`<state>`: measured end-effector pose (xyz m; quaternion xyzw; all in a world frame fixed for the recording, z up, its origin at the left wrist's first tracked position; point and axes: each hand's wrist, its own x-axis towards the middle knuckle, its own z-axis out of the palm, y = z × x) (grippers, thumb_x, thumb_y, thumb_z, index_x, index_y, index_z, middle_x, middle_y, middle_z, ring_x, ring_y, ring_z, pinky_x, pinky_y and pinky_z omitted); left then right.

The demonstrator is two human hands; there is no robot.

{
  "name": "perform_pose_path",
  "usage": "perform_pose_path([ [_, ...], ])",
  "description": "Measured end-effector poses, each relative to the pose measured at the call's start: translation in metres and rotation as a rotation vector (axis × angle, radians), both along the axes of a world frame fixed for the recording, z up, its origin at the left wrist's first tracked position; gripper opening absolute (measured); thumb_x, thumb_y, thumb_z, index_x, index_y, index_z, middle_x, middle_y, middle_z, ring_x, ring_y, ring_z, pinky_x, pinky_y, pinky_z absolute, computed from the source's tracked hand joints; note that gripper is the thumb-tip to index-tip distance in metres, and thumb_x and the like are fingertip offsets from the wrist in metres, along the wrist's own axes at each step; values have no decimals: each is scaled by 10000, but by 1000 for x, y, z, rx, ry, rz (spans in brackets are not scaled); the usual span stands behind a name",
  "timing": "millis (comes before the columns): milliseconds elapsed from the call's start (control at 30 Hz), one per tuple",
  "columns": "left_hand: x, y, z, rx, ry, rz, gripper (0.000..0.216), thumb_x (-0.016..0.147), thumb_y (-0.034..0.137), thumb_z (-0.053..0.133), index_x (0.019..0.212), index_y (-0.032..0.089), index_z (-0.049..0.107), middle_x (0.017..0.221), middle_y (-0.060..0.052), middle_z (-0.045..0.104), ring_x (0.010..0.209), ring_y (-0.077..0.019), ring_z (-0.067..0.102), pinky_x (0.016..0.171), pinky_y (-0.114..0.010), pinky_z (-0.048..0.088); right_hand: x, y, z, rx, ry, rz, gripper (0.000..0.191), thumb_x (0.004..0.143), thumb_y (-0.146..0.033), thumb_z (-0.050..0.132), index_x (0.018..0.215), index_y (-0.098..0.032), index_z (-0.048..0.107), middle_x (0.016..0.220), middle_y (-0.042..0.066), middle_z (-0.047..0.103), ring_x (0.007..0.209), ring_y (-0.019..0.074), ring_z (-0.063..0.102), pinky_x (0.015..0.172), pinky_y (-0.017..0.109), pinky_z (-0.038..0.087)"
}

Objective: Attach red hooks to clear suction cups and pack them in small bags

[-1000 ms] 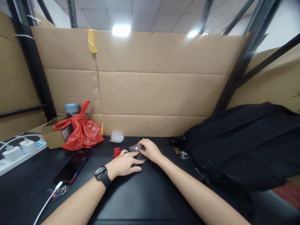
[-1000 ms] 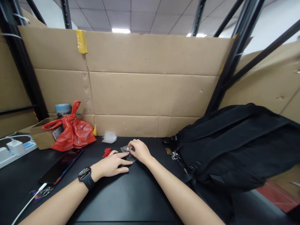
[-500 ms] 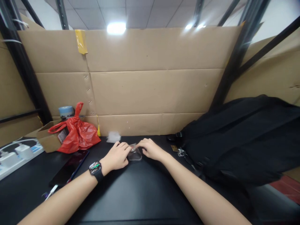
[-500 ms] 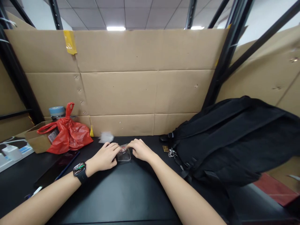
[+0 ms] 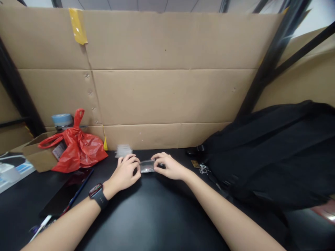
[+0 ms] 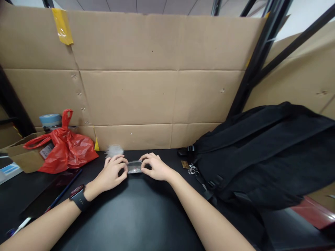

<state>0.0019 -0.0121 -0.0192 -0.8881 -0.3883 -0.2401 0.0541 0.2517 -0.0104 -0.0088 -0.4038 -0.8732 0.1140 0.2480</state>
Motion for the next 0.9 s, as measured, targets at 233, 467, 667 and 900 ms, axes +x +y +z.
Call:
perform_pose_path([
  [233,7,-10,1,55,-40,105,98,927,282,510,913,203,566,1050,-72,643,1148,-264,493,922,-425,333,-17,-6,-7,113,-120,-304,213,888,-339,591,749,-187,646,1057,94,657,1059,276,521,924,470,314],
  [467,12,-18,-2,-22,70,-25,261,988,361,408,1135,224,575,1203,-92,643,1292,-286,418,996,-455,301,-22,-15,-2,109,-174,19,224,925,-388,555,1052,-232,654,1084,80,682,1020,238,557,909,409,284],
  [667,8,-14,-6,-110,6,8,453,921,258,503,1360,233,393,1234,-97,653,1247,-273,477,962,-443,316,-23,-10,-13,32,-108,-70,336,926,-291,530,1260,-259,531,1096,93,699,1059,253,576,936,443,264],
  [900,8,-13,-4,-127,-123,25,392,952,181,416,1340,227,386,1060,-57,700,1078,-224,592,906,-391,331,-23,-8,-13,-54,10,-168,332,963,-365,470,1286,-285,469,959,37,703,948,218,622,922,416,283],
])
